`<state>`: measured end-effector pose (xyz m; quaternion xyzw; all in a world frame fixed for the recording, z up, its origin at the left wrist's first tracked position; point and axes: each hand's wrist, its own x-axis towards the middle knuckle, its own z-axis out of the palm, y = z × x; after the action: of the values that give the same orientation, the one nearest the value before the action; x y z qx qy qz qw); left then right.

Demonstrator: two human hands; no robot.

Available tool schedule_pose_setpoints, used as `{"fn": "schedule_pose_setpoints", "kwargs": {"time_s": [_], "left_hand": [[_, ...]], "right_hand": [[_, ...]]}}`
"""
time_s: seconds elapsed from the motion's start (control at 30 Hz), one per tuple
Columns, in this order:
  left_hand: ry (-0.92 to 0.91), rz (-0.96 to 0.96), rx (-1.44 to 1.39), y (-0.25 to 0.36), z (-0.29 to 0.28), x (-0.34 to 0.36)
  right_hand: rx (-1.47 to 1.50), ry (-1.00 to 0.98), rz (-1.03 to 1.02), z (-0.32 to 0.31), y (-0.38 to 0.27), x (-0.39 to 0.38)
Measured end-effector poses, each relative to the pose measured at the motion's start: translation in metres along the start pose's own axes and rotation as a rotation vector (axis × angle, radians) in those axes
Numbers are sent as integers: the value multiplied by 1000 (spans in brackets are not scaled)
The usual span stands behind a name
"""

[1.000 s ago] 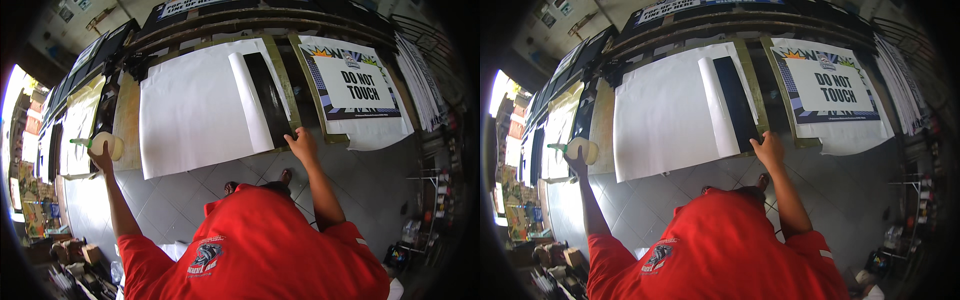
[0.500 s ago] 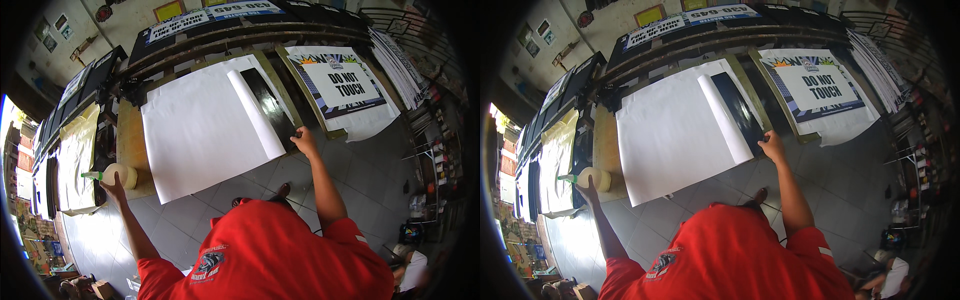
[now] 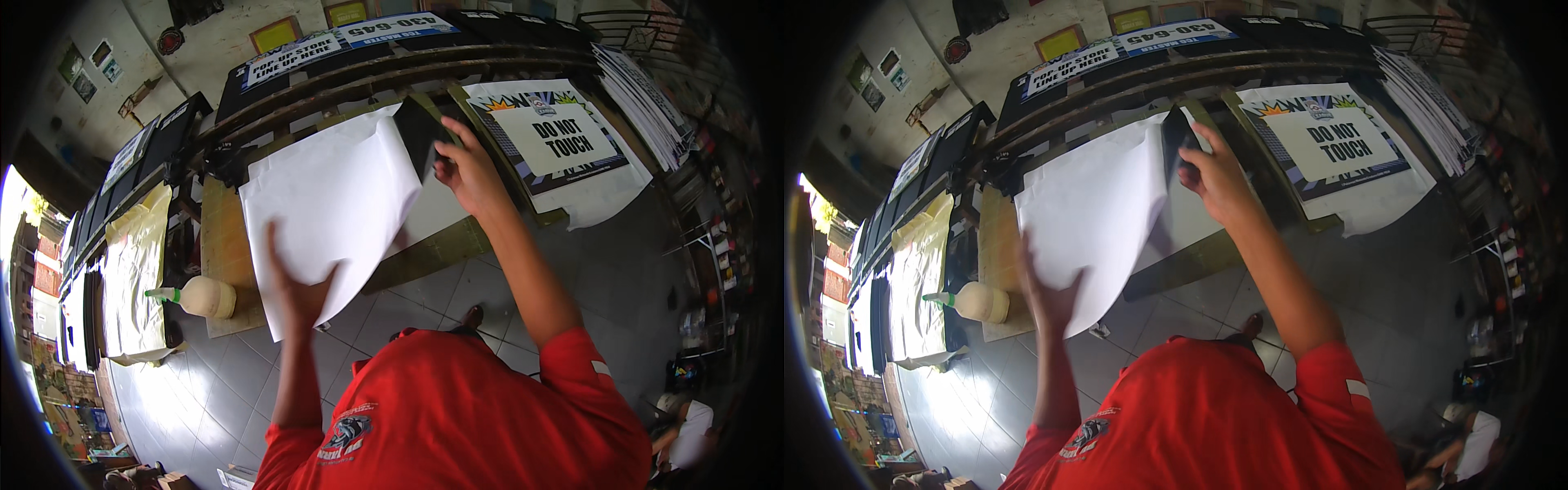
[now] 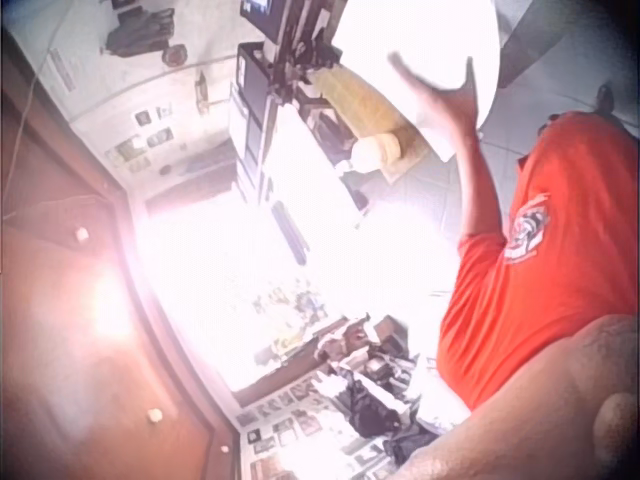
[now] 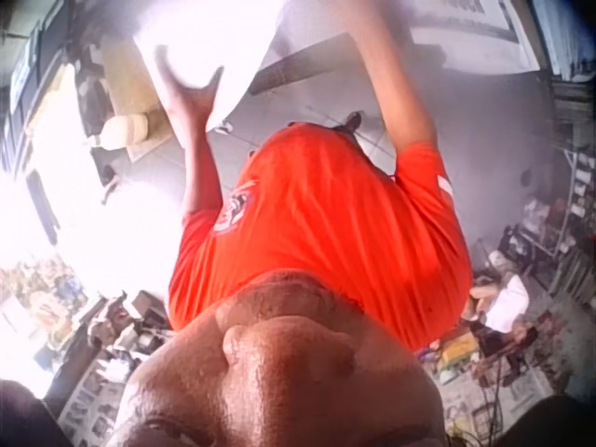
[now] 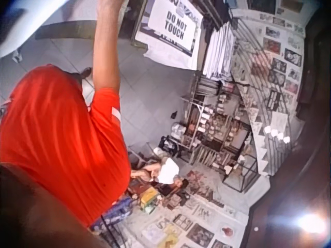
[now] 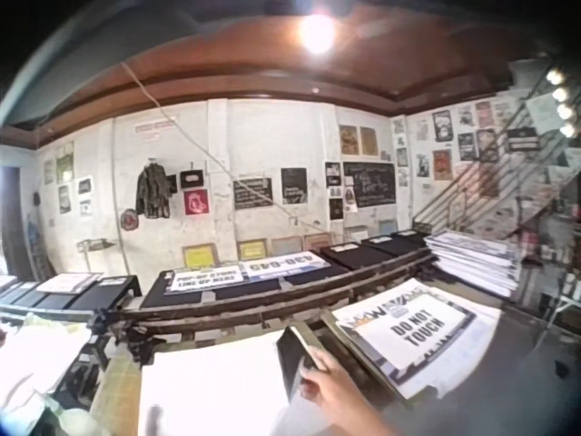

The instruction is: The person applies a protective film to printed signs by spraying liquid, peeling backing, aligning, and smoothing the surface. They handle multiple signs, using a spray bottle, a squeegee, and a cloth to remove bubbles and ensure adhesion.

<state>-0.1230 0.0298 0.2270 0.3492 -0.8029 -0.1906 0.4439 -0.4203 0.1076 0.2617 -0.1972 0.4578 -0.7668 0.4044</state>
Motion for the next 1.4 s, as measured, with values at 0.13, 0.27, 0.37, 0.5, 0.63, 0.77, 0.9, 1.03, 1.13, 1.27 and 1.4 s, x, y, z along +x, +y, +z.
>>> {"fn": "schedule_pose_setpoints", "kwargs": {"time_s": [0.13, 0.27, 0.37, 0.5, 0.63, 0.77, 0.9, 1.03, 1.13, 1.27, 1.4], "left_hand": [[47, 372, 46, 84, 51, 62], [193, 393, 27, 102, 48, 108], [256, 389, -44, 115, 23, 132], [202, 337, -117, 119, -24, 171], [63, 286, -205, 136, -73, 217], [-52, 345, -382, 152, -115, 274], [-165, 353, -405, 173, -131, 322], [-236, 324, -279, 211, -127, 345], [-224, 342, -260, 189, -92, 389], [-248, 297, -205, 213, -65, 394], [-552, 255, -305, 236, -21, 412]], "right_hand": [[-18, -59, -115, 68, -32, -5], [-5, -137, -277, 107, -64, -14], [-45, -208, -379, 120, -87, -21], [-412, -131, -786, 85, -114, -27], [-594, 225, -840, -30, -97, 11], [-434, 223, -517, -97, -67, 39], [-189, 67, -420, -130, -76, 40], [-53, -78, -390, -158, -86, 24], [43, -126, -391, -181, -92, -3], [-121, -153, -540, -200, -91, -37], [-70, -122, -485, -221, -98, -66]]}}
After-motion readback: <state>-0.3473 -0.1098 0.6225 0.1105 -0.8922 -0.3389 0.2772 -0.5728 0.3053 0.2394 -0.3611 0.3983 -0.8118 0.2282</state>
